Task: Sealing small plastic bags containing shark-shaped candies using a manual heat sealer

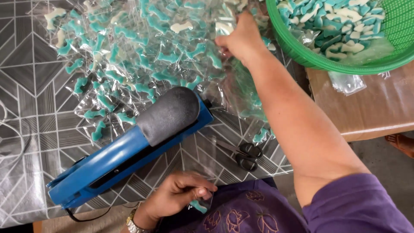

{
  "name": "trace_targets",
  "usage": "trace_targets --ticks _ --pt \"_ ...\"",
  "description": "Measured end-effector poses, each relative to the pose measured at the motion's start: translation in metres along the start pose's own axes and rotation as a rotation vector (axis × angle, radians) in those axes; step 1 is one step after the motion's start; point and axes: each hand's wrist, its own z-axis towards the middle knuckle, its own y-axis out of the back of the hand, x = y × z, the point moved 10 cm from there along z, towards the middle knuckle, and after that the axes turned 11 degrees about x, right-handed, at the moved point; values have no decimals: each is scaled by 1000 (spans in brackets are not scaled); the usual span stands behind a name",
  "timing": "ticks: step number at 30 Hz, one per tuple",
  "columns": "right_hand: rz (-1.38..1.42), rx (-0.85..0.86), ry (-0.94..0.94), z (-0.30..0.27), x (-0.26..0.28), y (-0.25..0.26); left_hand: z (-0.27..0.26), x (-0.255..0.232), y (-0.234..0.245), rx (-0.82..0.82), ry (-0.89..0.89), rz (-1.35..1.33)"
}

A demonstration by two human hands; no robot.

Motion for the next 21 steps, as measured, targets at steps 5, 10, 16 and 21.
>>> trace_targets --ticks 5,10,16,21 --pt "246 25 11 38 5 -20 5 -14 -2 -88 -41 234" --pt "62 529 218 11 60 -45 2 -19 0 -157 -70 248" --pt "-755 129 111 -54 46 11 3 -16 -2 -133 -68 328" --pt "-800 325 146 -64 11 -37 4 -19 -6 -111 -97 335"
